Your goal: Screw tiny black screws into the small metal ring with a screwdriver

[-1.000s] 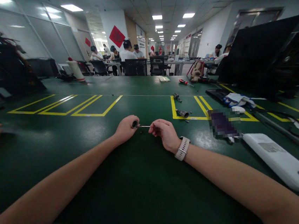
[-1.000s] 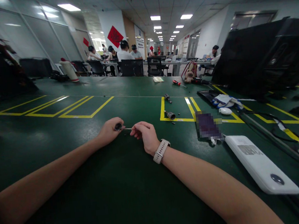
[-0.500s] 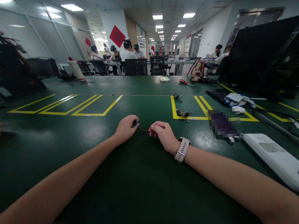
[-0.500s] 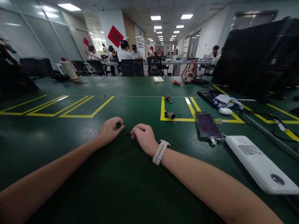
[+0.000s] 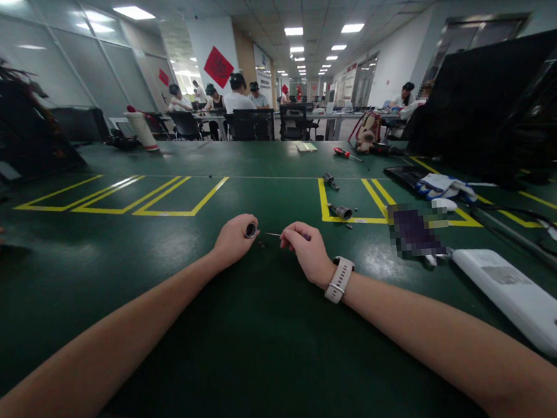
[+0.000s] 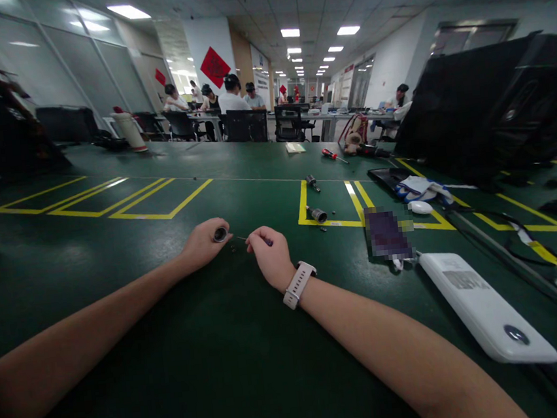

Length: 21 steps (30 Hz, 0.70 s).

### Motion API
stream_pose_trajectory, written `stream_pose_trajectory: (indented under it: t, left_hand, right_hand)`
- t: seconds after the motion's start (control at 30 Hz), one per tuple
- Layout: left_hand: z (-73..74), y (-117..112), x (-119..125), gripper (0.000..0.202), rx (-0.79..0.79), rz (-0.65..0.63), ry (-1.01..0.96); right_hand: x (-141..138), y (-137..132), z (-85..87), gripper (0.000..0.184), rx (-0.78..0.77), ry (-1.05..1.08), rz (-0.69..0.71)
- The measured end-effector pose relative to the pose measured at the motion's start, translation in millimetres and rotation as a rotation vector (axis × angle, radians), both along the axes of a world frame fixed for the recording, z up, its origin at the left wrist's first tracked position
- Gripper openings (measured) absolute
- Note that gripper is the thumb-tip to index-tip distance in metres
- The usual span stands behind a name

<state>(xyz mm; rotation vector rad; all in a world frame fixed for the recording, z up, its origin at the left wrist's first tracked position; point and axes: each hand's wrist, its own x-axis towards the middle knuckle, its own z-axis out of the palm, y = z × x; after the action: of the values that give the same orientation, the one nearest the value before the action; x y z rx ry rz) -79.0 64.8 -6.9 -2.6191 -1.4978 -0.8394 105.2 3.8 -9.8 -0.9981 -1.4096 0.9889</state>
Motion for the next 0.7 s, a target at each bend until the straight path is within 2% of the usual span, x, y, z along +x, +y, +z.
stream_pose_trajectory:
  t: [0.17, 0.43, 0.53, 0.6, 0.7]
  left_hand:
    - [-0.6, 1, -1, 0.004, 0.002, 0.063, -0.014]
    - [-2.8, 3, -1, 0.008, -0.027, 0.125, -0.021]
    - [-2.7, 3, 0, 0.007, -0.018, 0.129, -0.03]
    - [-2.2, 3, 0, 0.007, -0.009, 0.128, -0.032]
    - [-2.3, 3, 0, 0.007, -0.027, 0.131, -0.026]
  right_hand:
    - [-3, 6, -7.5, 0.015, -0.08, -0.042, 0.007]
    - [-2, 8, -9.8, 0.015, -0.099, -0.018, -0.025]
    - [-1, 5, 3.4, 0.014, -0.024, -0.026, -0.106]
    - [-4, -5, 20.2, 0.014, 0.024, -0.053, -0.091]
    - [-11, -42, 51.0, 0.014, 0.007, -0.004, -0.004]
